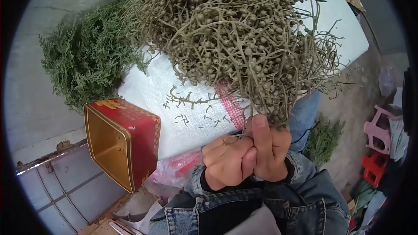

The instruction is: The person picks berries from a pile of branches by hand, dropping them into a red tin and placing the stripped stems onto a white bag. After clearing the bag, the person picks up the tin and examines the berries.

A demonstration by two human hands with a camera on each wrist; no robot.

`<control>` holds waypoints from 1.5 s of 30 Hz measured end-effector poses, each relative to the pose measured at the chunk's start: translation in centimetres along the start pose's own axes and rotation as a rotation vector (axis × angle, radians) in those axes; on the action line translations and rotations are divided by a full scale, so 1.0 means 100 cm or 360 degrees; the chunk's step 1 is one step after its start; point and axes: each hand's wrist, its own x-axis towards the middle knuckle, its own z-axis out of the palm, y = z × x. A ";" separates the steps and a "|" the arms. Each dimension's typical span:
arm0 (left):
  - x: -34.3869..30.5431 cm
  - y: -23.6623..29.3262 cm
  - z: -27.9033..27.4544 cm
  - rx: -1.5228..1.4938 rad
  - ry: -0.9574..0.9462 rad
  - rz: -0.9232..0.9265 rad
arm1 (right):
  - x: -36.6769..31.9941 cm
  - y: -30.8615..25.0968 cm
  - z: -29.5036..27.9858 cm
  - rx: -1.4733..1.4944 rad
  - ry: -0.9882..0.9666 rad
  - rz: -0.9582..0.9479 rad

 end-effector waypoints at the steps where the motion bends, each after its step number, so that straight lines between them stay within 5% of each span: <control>1: 0.001 0.001 0.002 -0.0061 0.0018 -0.0043 | -0.006 0.004 0.001 -0.0050 0.0037 -0.0068; 7: 0.006 0.005 0.000 -0.0193 -0.0016 -0.0176 | -0.006 0.012 0.002 -0.0081 0.0031 -0.0410; 14: 0.005 0.016 0.001 -0.0254 0.0083 -0.0535 | -0.003 -0.006 0.006 0.0756 0.0165 0.0433; 24: -0.002 0.019 0.011 -0.0458 0.0202 -0.0940 | 0.016 -0.025 0.002 0.1086 0.0412 0.0946; 26: -0.011 0.015 0.018 -0.0914 0.0363 -0.0875 | 0.022 -0.026 -0.007 0.1421 0.0394 0.1237; 28: -0.017 0.016 0.017 -0.1134 0.0445 -0.0837 | 0.017 -0.024 -0.004 0.1321 0.0309 0.1105; 30: 0.006 0.026 0.013 -0.1369 0.0673 -0.1167 | 0.017 -0.021 -0.001 0.1103 0.0138 0.0797; 32: 0.013 0.028 0.001 -0.1460 0.0796 -0.1334 | 0.018 -0.021 -0.004 0.1147 0.0054 0.0832; 35: 0.020 0.017 -0.025 -0.2184 0.0618 -0.1445 | 0.022 -0.020 -0.009 0.1210 -0.0104 0.0872; 43: 0.046 0.012 -0.065 -0.2268 -0.0008 -0.1296 | 0.022 -0.011 -0.008 0.1146 -0.0236 0.0836; 44: 0.054 0.020 -0.058 -0.2265 -0.0024 -0.1283 | 0.025 -0.012 -0.008 0.1142 -0.0226 0.0838; 45: 0.063 0.031 -0.046 -0.1471 0.0006 -0.1163 | 0.026 -0.013 -0.007 0.1144 -0.0217 0.0847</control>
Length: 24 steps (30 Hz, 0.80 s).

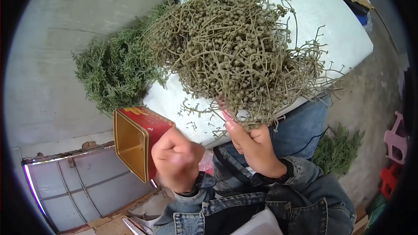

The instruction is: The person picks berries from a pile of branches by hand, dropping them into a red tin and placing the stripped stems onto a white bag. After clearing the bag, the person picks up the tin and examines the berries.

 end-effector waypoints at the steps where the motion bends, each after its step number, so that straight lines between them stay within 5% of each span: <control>1: 0.004 -0.001 0.019 0.0728 0.0232 0.0219 | 0.000 0.000 0.001 0.0004 0.0007 0.0015; 2: 0.007 -0.002 0.031 0.1453 0.0472 0.0434 | -0.001 0.002 0.002 0.0011 -0.0002 0.0021; 3: 0.014 -0.003 0.036 0.1461 0.0480 0.0433 | -0.002 0.003 0.002 0.0046 -0.0024 0.0007; 5: 0.033 -0.006 0.043 0.2286 0.0566 0.0541 | 0.000 0.003 -0.002 0.0097 -0.0065 -0.0046; 10: 0.044 -0.015 0.033 0.2088 0.0300 0.0490 | 0.004 0.004 -0.007 0.0073 -0.0121 -0.0056; 13: 0.031 -0.021 0.018 0.1440 0.0573 0.0474 | 0.005 0.002 0.000 0.0106 -0.0093 0.0028; 17: 0.030 -0.038 0.003 0.0779 0.0548 0.0435 | 0.006 0.000 -0.001 -0.0119 -0.0034 0.0079; 22: 0.019 -0.051 -0.002 0.0606 0.0668 0.0543 | -0.007 -0.033 -0.022 -0.0750 -0.0548 0.0117; 24: 0.023 -0.053 -0.008 0.0970 0.0333 0.0971 | -0.014 -0.049 -0.022 -0.0818 -0.0633 -0.0026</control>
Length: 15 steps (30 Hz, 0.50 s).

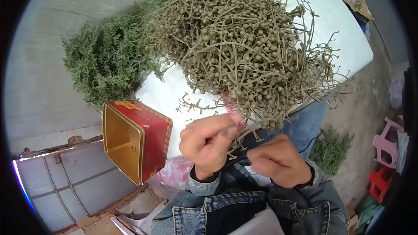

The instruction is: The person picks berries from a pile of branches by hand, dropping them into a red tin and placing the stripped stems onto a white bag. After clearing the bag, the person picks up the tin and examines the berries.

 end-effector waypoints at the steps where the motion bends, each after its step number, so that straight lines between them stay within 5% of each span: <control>1: 0.001 -0.003 -0.001 0.0092 -0.0138 0.0275 | -0.003 -0.006 -0.001 -0.0054 -0.0014 -0.0070; 2: 0.002 -0.004 -0.004 0.0059 -0.0140 0.0263 | -0.004 -0.011 -0.001 -0.0073 0.0010 -0.0053; 5: 0.008 -0.001 -0.022 0.0737 -0.0699 0.0833 | -0.007 -0.021 -0.003 -0.0557 0.0415 -0.0302; 9: 0.002 -0.004 -0.016 0.0769 -0.0697 0.0958 | 0.005 -0.023 -0.002 -0.0856 0.0582 -0.0039; 15: -0.003 -0.020 -0.005 0.0446 -0.0557 0.0868 | 0.014 -0.018 0.007 -0.0963 0.0675 -0.0079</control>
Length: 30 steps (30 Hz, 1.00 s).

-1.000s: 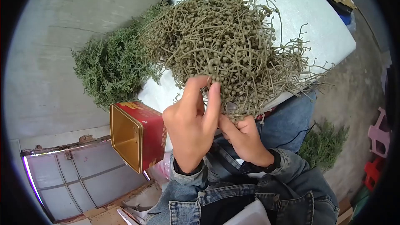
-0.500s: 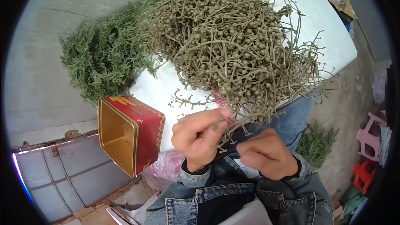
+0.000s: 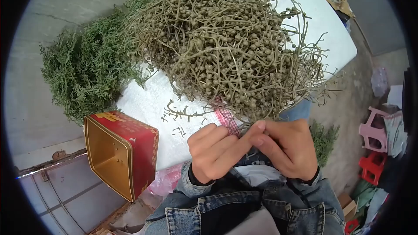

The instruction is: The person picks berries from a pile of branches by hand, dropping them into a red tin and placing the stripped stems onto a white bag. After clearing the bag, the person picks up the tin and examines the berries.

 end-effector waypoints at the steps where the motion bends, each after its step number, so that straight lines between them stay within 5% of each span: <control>1: 0.003 0.002 0.002 0.0002 0.0017 -0.0064 | -0.002 0.002 0.003 -0.0051 0.0071 -0.0039; 7: 0.015 0.005 -0.004 -0.0179 -0.0109 -0.0252 | -0.007 0.005 -0.003 -0.0099 0.0039 -0.0072; 10: 0.006 0.016 -0.005 -0.1009 0.0007 -0.1112 | -0.012 0.006 -0.009 -0.0033 -0.0096 -0.0114; 15: 0.009 0.020 0.002 -0.1300 0.0061 -0.1250 | -0.013 0.016 0.004 -0.0076 0.0029 -0.0362; 18: 0.020 0.011 0.001 -0.1466 -0.0489 -0.1712 | -0.015 0.019 0.008 -0.0060 0.0036 -0.0388; 23: 0.027 0.020 0.013 -0.1577 -0.0402 -0.1865 | -0.017 0.020 0.014 -0.0112 0.0164 -0.0381; 26: 0.025 0.038 0.025 -0.1648 0.0393 -0.2012 | -0.019 0.027 0.024 -0.0102 0.0258 -0.0421; 27: 0.026 0.035 0.025 -0.1647 0.0395 -0.2007 | -0.021 0.031 0.031 -0.0102 0.0258 -0.0427; 30: 0.027 0.024 0.021 -0.2456 0.0906 -0.2352 | -0.026 0.044 0.049 0.0148 0.0176 -0.1168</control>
